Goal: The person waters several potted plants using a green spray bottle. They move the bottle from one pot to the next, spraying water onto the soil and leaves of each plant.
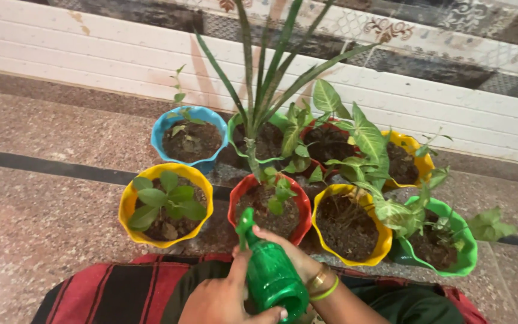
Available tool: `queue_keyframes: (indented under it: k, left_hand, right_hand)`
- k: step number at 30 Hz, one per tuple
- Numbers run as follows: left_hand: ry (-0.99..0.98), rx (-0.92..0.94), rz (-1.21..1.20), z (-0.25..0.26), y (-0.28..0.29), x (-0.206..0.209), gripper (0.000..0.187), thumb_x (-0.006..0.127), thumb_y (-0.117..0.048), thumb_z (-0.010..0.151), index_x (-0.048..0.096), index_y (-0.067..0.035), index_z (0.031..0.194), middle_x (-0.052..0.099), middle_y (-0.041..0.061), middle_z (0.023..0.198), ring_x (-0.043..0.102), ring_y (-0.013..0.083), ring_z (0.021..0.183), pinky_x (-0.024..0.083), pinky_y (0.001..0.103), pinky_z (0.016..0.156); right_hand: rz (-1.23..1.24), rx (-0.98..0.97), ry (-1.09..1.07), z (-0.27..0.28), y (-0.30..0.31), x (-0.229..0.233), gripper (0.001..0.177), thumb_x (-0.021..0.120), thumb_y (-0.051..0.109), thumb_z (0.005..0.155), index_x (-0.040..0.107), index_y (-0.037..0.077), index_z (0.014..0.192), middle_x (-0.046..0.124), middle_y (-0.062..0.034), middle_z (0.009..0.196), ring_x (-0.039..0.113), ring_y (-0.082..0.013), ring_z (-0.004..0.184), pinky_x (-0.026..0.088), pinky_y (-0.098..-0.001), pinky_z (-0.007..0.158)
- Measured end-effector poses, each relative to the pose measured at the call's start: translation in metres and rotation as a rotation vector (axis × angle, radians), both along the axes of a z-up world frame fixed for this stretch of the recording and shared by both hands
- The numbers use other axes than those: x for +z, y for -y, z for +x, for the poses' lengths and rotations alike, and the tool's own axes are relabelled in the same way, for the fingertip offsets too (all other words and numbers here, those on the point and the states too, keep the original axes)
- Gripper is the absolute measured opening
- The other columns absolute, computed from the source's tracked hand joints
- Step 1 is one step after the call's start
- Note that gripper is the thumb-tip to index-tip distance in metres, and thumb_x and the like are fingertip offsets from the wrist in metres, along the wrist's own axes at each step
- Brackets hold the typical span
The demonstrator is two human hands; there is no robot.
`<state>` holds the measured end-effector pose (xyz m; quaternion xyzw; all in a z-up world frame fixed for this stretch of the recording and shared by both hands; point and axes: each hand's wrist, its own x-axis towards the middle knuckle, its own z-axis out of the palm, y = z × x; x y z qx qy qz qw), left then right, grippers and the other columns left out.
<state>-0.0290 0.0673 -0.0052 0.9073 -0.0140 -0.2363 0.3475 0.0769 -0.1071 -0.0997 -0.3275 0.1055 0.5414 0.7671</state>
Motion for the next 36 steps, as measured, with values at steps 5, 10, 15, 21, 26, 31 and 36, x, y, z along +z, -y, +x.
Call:
queue_keyframes:
  k: [5,10,15,21,26,31,36]
  left_hand:
    - [-0.005,0.221,0.055,-0.003,-0.006,0.001,0.123,0.079,-0.061,0.066,0.015,-0.016,0.162,0.078,0.015,0.084,0.077,0.0332,0.082,0.062,0.045,0.078]
    - [-0.069,0.243,0.138,0.011,-0.018,-0.008,0.124,0.083,-0.058,0.071,0.008,-0.016,0.159,0.074,0.019,0.092,0.075,0.0353,0.088,0.061,0.047,0.081]
    - [-0.051,0.300,0.031,0.020,-0.030,-0.015,0.125,0.080,-0.054,0.069,0.004,-0.026,0.164,0.077,0.013,0.094,0.076,0.0333,0.087,0.062,0.047,0.079]
    - [0.121,0.566,0.020,0.044,-0.018,-0.031,0.099,0.072,-0.048,0.081,0.020,-0.034,0.164,0.079,0.012,0.086,0.074,0.0365,0.082,0.057,0.051,0.074]
    - [0.465,0.738,0.117,0.067,-0.001,-0.057,0.078,0.067,-0.039,0.089,0.032,-0.024,0.157,0.074,0.018,0.093,0.071,0.0416,0.074,0.055,0.054,0.063]
    - [0.350,0.778,0.114,0.067,-0.006,-0.067,0.082,0.069,-0.042,0.087,0.033,-0.028,0.159,0.075,0.017,0.088,0.071,0.0407,0.078,0.055,0.052,0.068]
    - [0.390,0.748,-0.048,0.055,-0.027,-0.056,0.083,0.076,-0.037,0.080,0.043,-0.027,0.155,0.076,0.014,0.090,0.075,0.0352,0.079,0.058,0.046,0.067]
  right_hand:
    - [0.007,0.172,0.204,0.038,-0.041,-0.005,0.048,0.059,0.046,0.102,0.067,0.001,0.120,0.073,-0.0097,0.110,0.070,-0.0178,0.091,0.059,-0.0326,0.082]
    - [-0.046,0.346,0.228,0.069,-0.061,-0.029,0.050,0.062,0.047,0.104,0.067,-0.001,0.119,0.072,-0.0089,0.106,0.071,-0.0171,0.090,0.059,-0.0328,0.082]
    - [-0.183,0.187,0.345,0.096,-0.068,-0.029,0.042,0.071,0.042,0.101,0.067,0.003,0.115,0.070,-0.0069,0.092,0.068,-0.0163,0.073,0.057,-0.0327,0.067]
    - [-0.194,0.127,0.493,0.149,-0.096,-0.004,0.040,0.071,0.043,0.093,0.070,0.008,0.110,0.067,-0.0034,0.083,0.066,-0.0133,0.064,0.058,-0.0296,0.061]
    - [-0.156,0.113,0.363,0.186,-0.121,-0.008,0.036,0.077,0.038,0.090,0.069,0.005,0.103,0.066,-0.0044,0.076,0.064,-0.0153,0.059,0.058,-0.0326,0.058]
    - [-0.235,0.100,0.465,0.188,-0.127,-0.028,0.036,0.079,0.037,0.089,0.070,0.002,0.095,0.068,-0.0063,0.076,0.066,-0.0163,0.059,0.057,-0.0317,0.057]
    - [-0.262,-0.003,0.451,0.165,-0.120,-0.021,0.031,0.079,0.034,0.091,0.068,0.005,0.093,0.067,-0.0051,0.075,0.065,-0.0163,0.060,0.057,-0.0328,0.058]
